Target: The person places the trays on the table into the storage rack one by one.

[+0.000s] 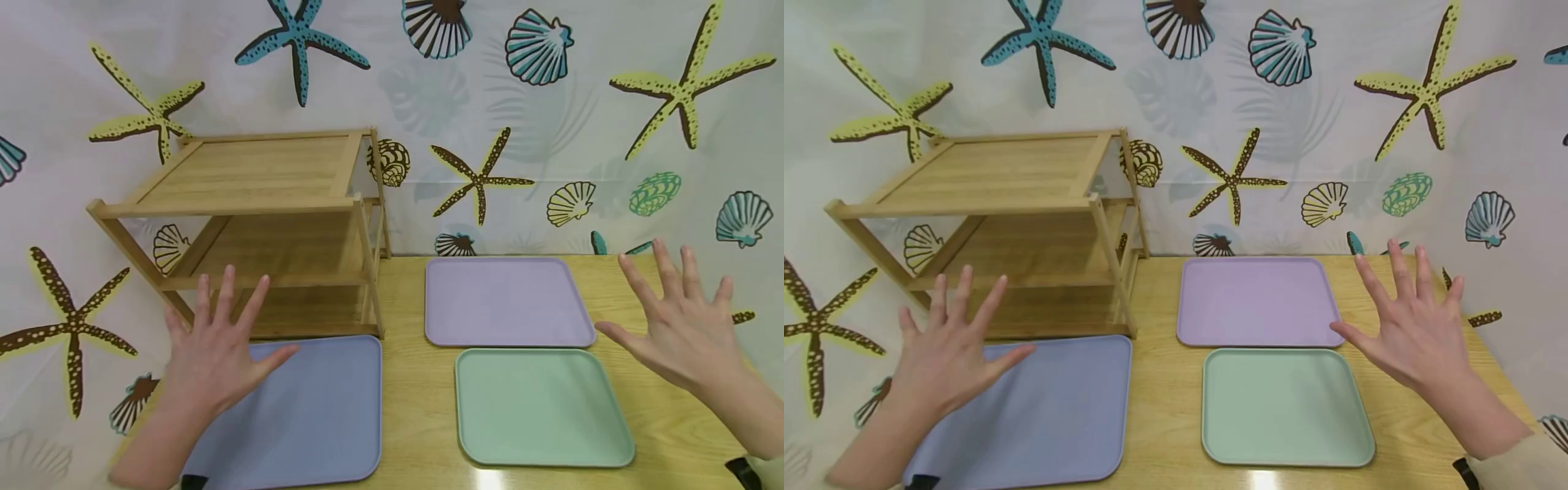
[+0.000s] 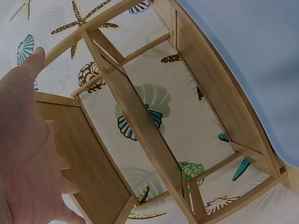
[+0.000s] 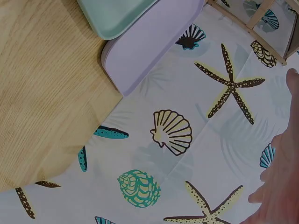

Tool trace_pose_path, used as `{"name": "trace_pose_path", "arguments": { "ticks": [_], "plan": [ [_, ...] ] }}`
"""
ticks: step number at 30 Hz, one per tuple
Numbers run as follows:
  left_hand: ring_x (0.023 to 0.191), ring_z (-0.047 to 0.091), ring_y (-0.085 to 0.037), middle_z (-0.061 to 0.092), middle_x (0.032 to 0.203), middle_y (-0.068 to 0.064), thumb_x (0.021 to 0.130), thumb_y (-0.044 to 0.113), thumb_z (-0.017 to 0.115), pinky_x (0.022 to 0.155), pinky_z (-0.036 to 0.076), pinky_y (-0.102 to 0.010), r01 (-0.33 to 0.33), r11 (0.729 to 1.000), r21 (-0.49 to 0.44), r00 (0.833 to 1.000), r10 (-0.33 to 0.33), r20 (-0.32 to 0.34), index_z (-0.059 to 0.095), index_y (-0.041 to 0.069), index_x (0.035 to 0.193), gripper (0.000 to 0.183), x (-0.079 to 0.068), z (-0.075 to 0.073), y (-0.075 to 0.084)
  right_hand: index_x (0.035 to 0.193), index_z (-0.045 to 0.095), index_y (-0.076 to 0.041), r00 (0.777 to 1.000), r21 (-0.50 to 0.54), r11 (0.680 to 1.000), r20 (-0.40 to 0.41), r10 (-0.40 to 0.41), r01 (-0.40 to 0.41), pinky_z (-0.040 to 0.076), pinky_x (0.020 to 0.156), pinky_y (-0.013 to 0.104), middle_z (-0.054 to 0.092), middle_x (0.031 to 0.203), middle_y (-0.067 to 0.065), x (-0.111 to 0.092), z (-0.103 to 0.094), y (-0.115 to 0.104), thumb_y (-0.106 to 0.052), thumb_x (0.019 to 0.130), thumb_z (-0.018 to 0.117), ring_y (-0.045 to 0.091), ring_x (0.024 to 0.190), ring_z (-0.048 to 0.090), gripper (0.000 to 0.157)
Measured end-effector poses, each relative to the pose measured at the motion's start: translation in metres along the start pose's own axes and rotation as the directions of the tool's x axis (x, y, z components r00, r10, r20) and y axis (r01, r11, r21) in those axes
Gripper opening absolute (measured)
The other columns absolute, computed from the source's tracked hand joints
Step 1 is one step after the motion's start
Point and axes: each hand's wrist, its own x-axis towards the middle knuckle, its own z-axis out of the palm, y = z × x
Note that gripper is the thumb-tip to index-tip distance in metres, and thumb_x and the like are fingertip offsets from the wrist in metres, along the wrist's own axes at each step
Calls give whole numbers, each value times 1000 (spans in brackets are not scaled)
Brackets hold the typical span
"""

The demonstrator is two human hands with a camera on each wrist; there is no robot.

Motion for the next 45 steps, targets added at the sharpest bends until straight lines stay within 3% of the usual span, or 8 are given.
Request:
{"name": "trace_pose_path", "arguments": {
  "ticks": [11,20,27,30,33,38,42,45],
  "plan": [
    [142,-18,-39,-13,159,-14,77,82,49,92,2,-81,24,1000,-6,1000,-24,16,-1,29,157,108,-6,-1,-12,157,0,-27,1000,-4,1000,9,-19,19,3,94,79,-16,159,12,-1,-2,1,-72,84,50,41,143,-13,99],
    [140,-23,-36,-24,157,-12,81,75,53,90,0,-82,77,990,-118,996,-71,49,-8,26,156,109,-7,0,-35,157,-1,-24,1000,34,999,17,18,-19,9,93,79,-14,159,14,0,0,4,-69,87,49,44,143,-8,97],
    [143,-8,-43,-14,159,-17,83,68,59,95,4,-78,51,937,-344,988,-99,-122,-6,21,157,108,-11,13,-67,157,-1,-22,999,179,983,9,48,-49,15,92,77,-11,159,17,-2,12,5,-62,92,49,47,142,-3,91],
    [145,-5,-35,-8,160,-16,84,58,66,105,3,-68,-13,843,-538,963,-133,-232,-2,18,157,107,-8,22,-84,157,-2,-18,998,273,960,4,60,-59,23,90,75,-11,159,17,-5,22,6,-56,94,49,51,140,3,89],
    [146,-3,-22,-5,161,-7,85,37,73,112,1,-52,-22,696,-717,936,-239,-260,-3,17,157,107,-2,26,-100,156,-4,-16,998,375,925,8,58,-57,28,86,74,-12,160,14,-9,33,9,-49,97,49,54,138,9,87],
    [145,2,-8,-3,161,3,87,16,70,114,1,-39,88,479,-874,872,-461,-164,-12,22,155,107,13,22,-119,156,-8,-18,999,512,857,47,26,-47,29,79,76,-12,160,9,-17,50,15,-37,100,49,52,139,9,82],
    [145,7,-9,2,161,2,89,14,68,114,3,-35,135,297,-945,824,-563,-59,-11,28,154,103,28,19,-130,156,-6,-20,998,661,750,61,-20,-25,22,85,77,-6,161,13,-18,63,19,-27,102,46,50,140,9,76],
    [144,15,-12,12,160,-4,90,13,67,113,10,-29,153,169,-974,808,-589,25,-1,30,156,96,38,21,-139,156,-5,-25,995,744,668,87,-44,-36,19,87,78,1,160,19,-17,73,22,-24,103,46,52,137,16,74]
  ]
}}
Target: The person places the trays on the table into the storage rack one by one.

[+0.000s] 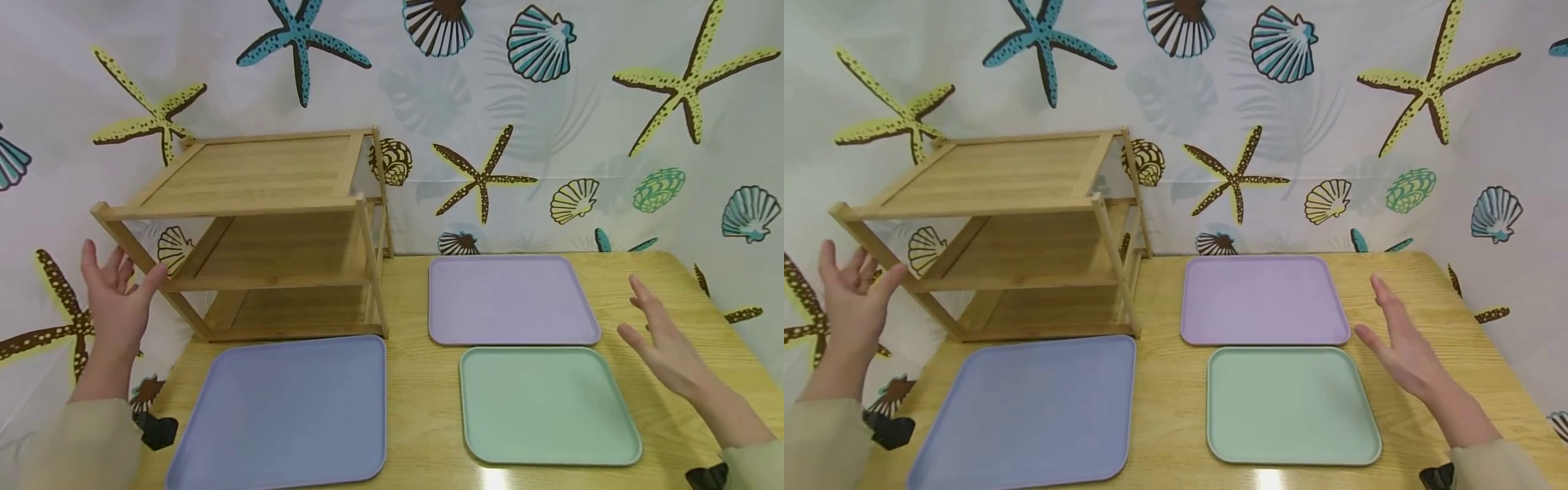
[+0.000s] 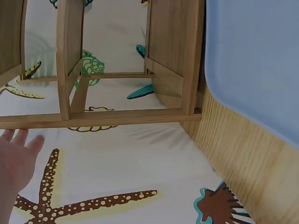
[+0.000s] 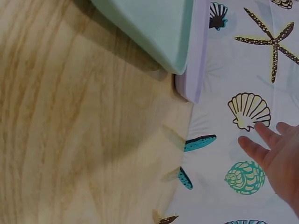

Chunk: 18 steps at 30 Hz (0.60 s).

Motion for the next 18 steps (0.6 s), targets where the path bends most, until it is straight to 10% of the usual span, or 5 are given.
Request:
{"name": "trace_pose_path", "arguments": {
  "ticks": [10,18],
  "plan": [
    [95,60,-3,59,112,5,90,6,67,81,42,-11,48,979,-196,998,-52,-19,42,20,145,62,32,2,-9,157,-2,-25,996,62,996,63,55,-59,26,89,74,6,156,27,11,4,28,-25,103,46,56,130,26,72],
    [88,60,3,57,125,-2,97,10,52,71,45,-9,60,980,191,998,-53,-41,41,28,147,55,49,-1,-12,157,0,-17,986,37,991,104,127,-131,33,86,70,17,152,31,16,5,46,-30,103,46,52,122,41,72]
  ]
}}
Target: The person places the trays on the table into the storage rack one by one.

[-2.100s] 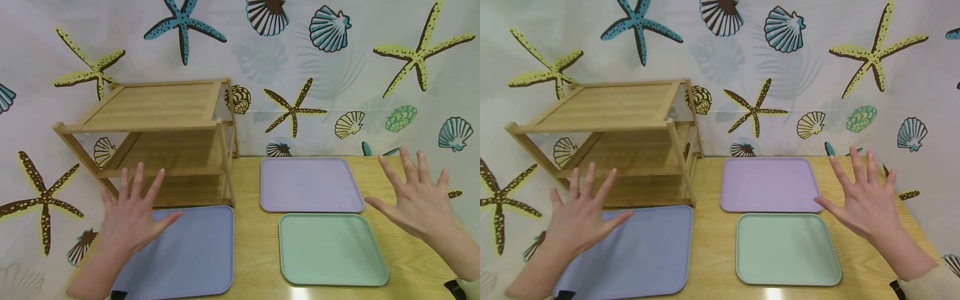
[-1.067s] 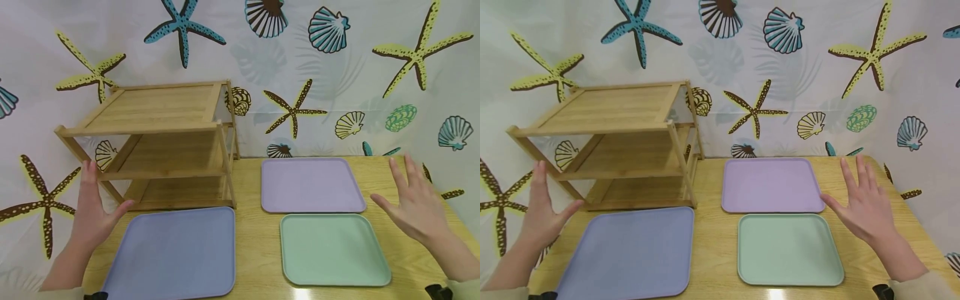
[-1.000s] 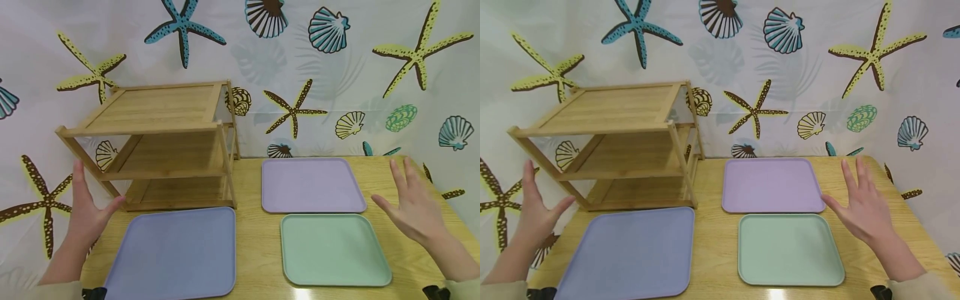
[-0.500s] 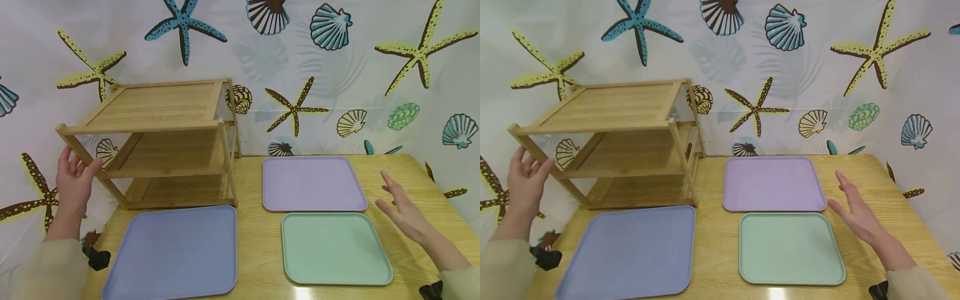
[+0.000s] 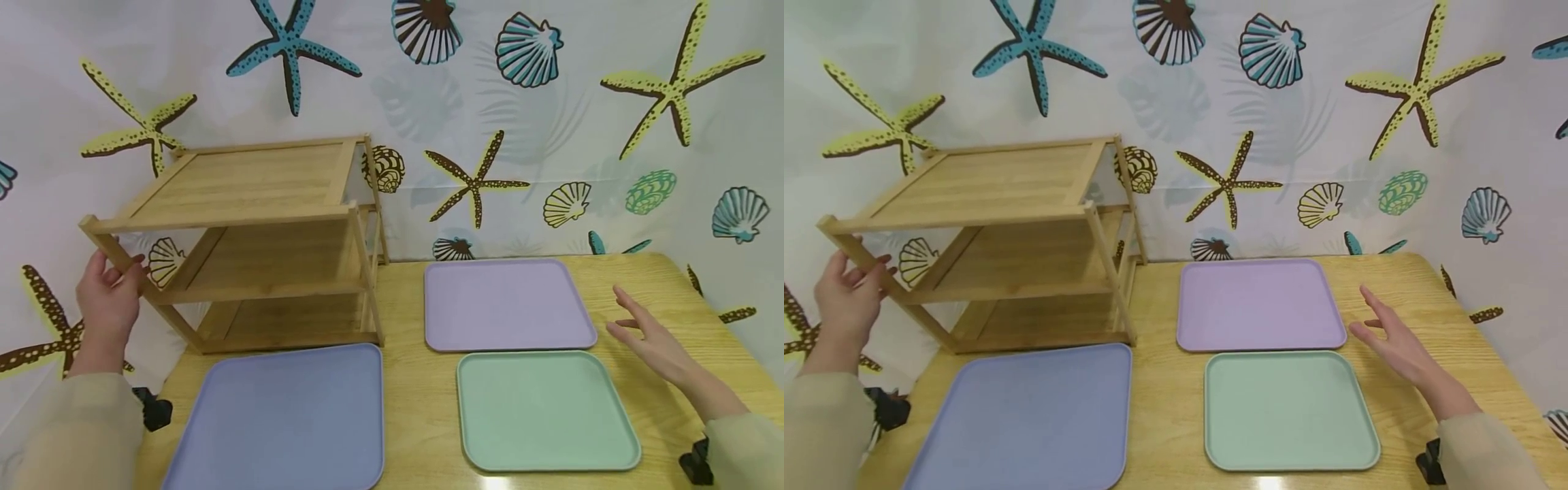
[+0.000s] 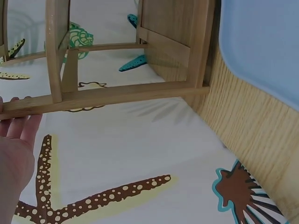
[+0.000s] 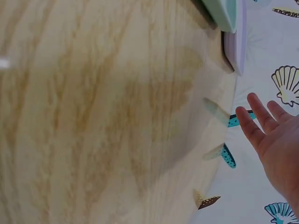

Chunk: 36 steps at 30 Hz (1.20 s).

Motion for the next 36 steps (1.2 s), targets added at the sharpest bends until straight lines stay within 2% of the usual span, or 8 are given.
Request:
{"name": "trace_pose_path", "arguments": {
  "ticks": [2,6,11,18,22,27,31,36],
  "plan": [
    [88,59,5,56,126,-2,99,12,49,72,45,-10,1,995,103,1000,2,-21,40,30,148,53,0,-1,-2,157,1,-13,1000,-6,1000,10,17,-17,37,85,68,21,149,34,3,3,4,-30,102,49,52,118,45,74],
    [86,58,6,59,121,-2,100,16,48,73,45,-11,2,985,175,999,4,-37,40,32,147,50,-1,-3,-6,156,4,-7,998,-6,999,40,46,-46,43,85,62,26,143,38,10,9,12,-29,101,54,54,112,49,77],
    [79,56,9,61,108,5,100,18,49,70,45,-10,9,979,205,999,-2,-34,39,33,147,51,-3,-1,-5,155,6,-3,994,20,997,74,77,-79,41,90,62,31,139,39,15,15,18,-28,99,58,56,113,48,81],
    [85,56,6,59,96,16,102,25,46,92,46,-28,53,973,224,999,-54,-4,32,36,149,51,-3,4,-2,154,12,-2,992,0,996,88,91,-92,43,89,56,45,130,35,23,20,17,-31,96,62,46,106,55,82],
    [86,57,5,61,101,12,102,26,45,95,45,-33,58,973,224,998,-56,-15,32,38,149,50,-1,6,-2,153,18,-2,989,-17,994,97,111,-110,42,84,48,46,127,31,29,24,15,-35,93,65,34,96,55,83],
    [79,56,8,60,94,15,102,24,46,85,47,-21,46,970,240,999,-40,-32,34,37,149,50,1,5,-5,149,28,3,992,-33,994,76,105,-102,38,76,40,50,118,27,35,30,17,-34,91,68,27,85,49,79],
    [77,55,9,56,86,21,102,21,45,72,46,-14,40,972,233,999,-32,-36,34,33,149,50,1,2,-7,149,31,2,991,-26,992,59,123,-121,36,76,39,50,117,25,37,35,22,-37,91,68,29,89,47,79],
    [85,56,4,58,93,16,102,24,45,79,47,-18,73,970,233,997,-67,-32,32,37,149,50,2,3,-6,146,36,4,990,2,991,46,131,-131,37,74,36,53,106,18,38,35,22,-33,91,68,25,85,47,74]
  ]
}}
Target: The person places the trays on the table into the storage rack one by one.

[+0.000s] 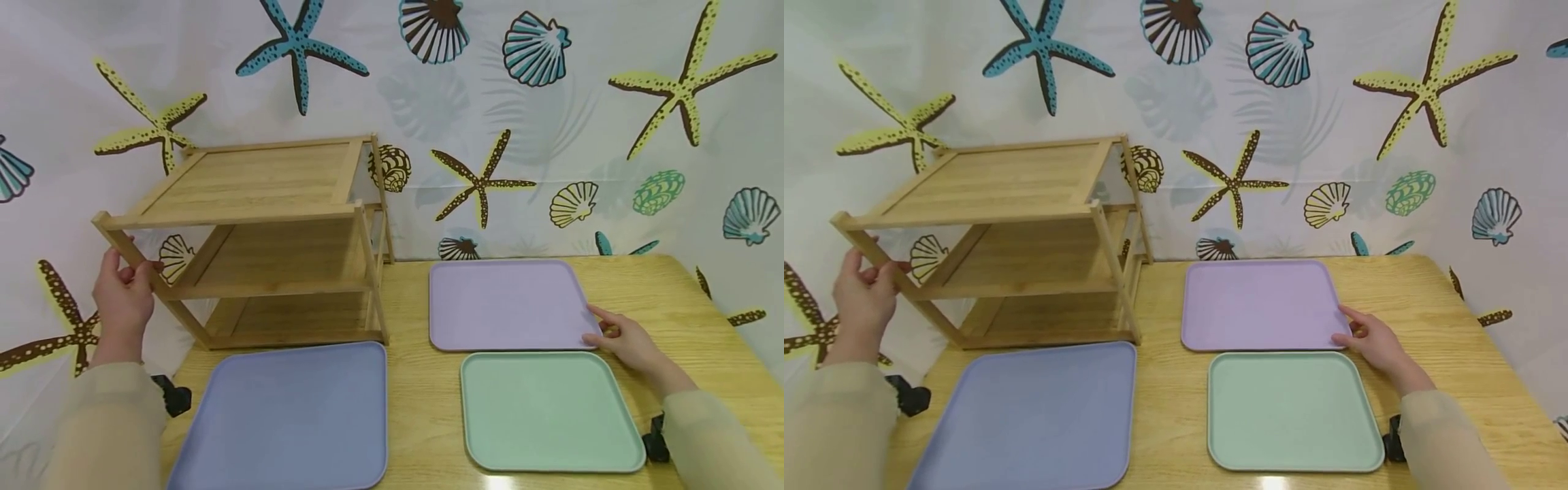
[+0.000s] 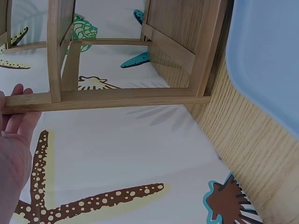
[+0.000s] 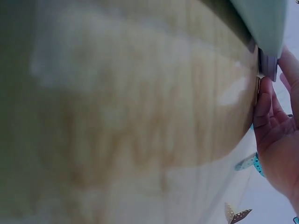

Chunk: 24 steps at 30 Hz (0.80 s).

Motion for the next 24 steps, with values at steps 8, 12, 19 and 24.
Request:
{"name": "trace_pose_path", "arguments": {
  "ticks": [8,12,19,24],
  "plan": [
    [85,57,1,60,97,11,102,26,44,68,42,-15,-15,999,41,1000,16,-16,32,35,149,49,-2,1,1,139,43,10,999,-11,1000,45,9,-8,39,66,29,56,89,11,5,-6,-3,-15,93,65,23,79,47,56],
    [81,56,4,60,95,12,102,25,45,70,44,-16,-35,999,37,999,36,-26,33,32,149,49,-2,1,2,139,41,10,999,19,1000,45,18,-19,44,62,27,53,91,15,4,-6,-6,-6,94,59,23,77,49,52],
    [79,55,5,60,96,9,102,24,44,74,44,-18,-45,998,37,999,46,-27,34,31,149,48,-2,3,4,148,22,8,986,334,935,150,67,-115,54,59,31,51,103,30,2,-5,-10,1,96,40,20,61,60,56],
    [84,56,3,61,107,-2,103,26,42,84,47,-27,-20,998,64,1000,21,-19,30,32,150,49,-3,2,3,152,31,-9,987,526,842,154,43,-119,54,63,28,43,117,33,0,-8,-8,-6,100,47,15,64,61,55]
  ]
}}
